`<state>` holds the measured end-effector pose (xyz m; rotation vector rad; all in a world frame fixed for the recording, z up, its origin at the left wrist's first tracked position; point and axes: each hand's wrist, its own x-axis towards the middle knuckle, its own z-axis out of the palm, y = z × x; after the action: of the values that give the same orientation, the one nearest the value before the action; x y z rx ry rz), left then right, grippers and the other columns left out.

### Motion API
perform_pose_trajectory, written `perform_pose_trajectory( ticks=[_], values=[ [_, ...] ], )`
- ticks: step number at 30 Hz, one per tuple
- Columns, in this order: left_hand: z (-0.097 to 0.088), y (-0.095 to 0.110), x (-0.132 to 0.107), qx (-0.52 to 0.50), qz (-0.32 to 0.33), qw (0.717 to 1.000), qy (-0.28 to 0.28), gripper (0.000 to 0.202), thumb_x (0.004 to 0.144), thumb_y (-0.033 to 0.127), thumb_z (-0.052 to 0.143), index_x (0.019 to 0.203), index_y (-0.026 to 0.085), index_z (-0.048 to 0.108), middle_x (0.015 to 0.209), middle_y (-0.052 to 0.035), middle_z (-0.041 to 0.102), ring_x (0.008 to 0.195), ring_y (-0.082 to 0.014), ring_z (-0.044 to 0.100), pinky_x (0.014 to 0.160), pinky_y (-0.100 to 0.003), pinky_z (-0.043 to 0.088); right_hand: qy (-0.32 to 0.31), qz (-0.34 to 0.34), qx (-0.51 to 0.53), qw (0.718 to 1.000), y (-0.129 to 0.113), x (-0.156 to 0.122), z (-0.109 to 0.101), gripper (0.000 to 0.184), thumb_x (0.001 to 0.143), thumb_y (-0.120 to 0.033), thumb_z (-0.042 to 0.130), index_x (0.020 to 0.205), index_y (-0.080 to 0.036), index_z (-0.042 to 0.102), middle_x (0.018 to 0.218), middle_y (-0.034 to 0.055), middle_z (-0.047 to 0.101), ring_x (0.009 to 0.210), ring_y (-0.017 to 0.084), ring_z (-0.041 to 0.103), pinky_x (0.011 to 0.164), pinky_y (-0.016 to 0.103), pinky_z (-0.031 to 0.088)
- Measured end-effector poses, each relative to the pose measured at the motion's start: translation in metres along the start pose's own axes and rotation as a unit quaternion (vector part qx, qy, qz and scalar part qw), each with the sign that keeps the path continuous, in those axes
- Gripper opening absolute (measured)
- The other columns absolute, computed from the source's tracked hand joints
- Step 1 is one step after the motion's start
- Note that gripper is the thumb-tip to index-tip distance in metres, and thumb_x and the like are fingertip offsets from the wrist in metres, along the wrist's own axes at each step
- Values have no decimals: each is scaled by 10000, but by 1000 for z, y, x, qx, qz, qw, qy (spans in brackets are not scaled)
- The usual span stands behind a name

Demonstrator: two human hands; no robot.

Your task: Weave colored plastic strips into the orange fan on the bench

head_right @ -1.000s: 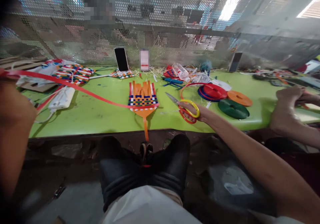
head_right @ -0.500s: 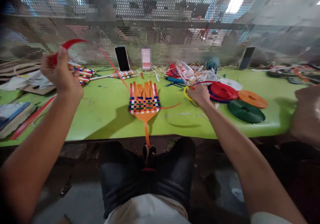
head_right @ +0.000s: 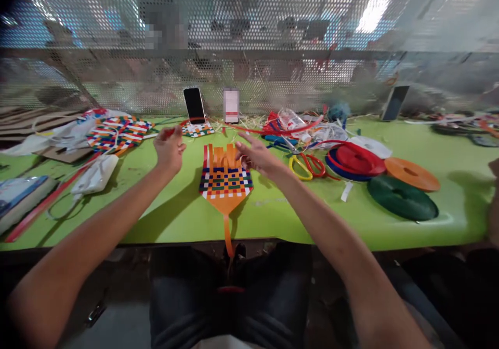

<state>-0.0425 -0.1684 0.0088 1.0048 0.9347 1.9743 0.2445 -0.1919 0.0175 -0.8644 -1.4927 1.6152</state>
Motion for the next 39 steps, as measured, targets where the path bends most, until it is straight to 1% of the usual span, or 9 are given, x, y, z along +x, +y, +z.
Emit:
perform_pose_trajectory(
  ticks=[3,7,12,15,20,23,31,36,39],
  values=[
    [8,-9,-20,9,-4,998,-61,470,644,524,1032,755,216,694,657,58,574,488,-51,351,439,-240,241,23,-23,97,995,8,5,13,811,910,-524,831,1609,-335,466,760,-71,670,510,95,505,443,184,412],
    [28,-14,-43,29,16,980,-195,396,676,529,1012,730,224,764,736,7,687,478,-63,423,437,-261,327,-4,-53,49,997,7,-5,24,900,772,-415,948,1570,-378,535,762,-83,645,509,95,477,431,194,383],
    [46,-16,-40,133,124,929,-321,350,773,547,949,785,224,817,794,-41,743,714,-151,659,646,-283,520,55,-91,28,994,12,-12,28,485,871,-664,811,1149,-268,784,746,-23,661,512,101,503,438,235,393],
    [42,0,-27,304,147,839,-427,387,798,568,921,991,240,853,975,-73,797,837,-207,724,767,-327,566,149,-126,11,981,17,-9,18,530,902,-750,735,934,-223,783,708,-2,656,501,98,508,437,252,390],
    [5,60,-1,657,118,628,-399,471,701,482,985,1117,318,836,938,-53,812,941,-338,745,818,-388,514,272,-171,-32,946,17,-2,-7,586,905,-814,680,957,-238,775,735,3,670,510,97,527,440,257,393],
    [-13,87,11,699,86,558,-439,619,665,506,988,1236,374,790,998,-18,824,959,-331,746,852,-379,493,294,-155,-65,941,18,1,-12,614,904,-841,651,956,-239,760,725,1,659,503,99,518,438,259,392],
    [-9,78,20,725,-5,472,-502,688,599,526,973,1238,369,774,1093,-23,840,1040,-342,739,874,-361,458,264,-114,-106,952,24,0,-9,667,897,-884,608,951,-233,744,706,14,656,505,113,532,442,269,395],
    [-5,75,17,729,-33,455,-510,728,548,518,987,1227,384,763,1109,-26,834,1005,-350,743,868,-374,466,265,-100,-147,948,29,0,-9,661,929,-870,574,952,-236,761,777,42,685,611,144,601,497,278,466],
    [6,77,12,726,-51,473,-498,753,569,586,969,1262,395,747,1099,-23,831,1008,-354,745,876,-381,474,291,-143,-191,927,31,3,-12,593,983,-809,559,990,-253,764,956,75,724,831,200,681,637,311,553]
  ],
)
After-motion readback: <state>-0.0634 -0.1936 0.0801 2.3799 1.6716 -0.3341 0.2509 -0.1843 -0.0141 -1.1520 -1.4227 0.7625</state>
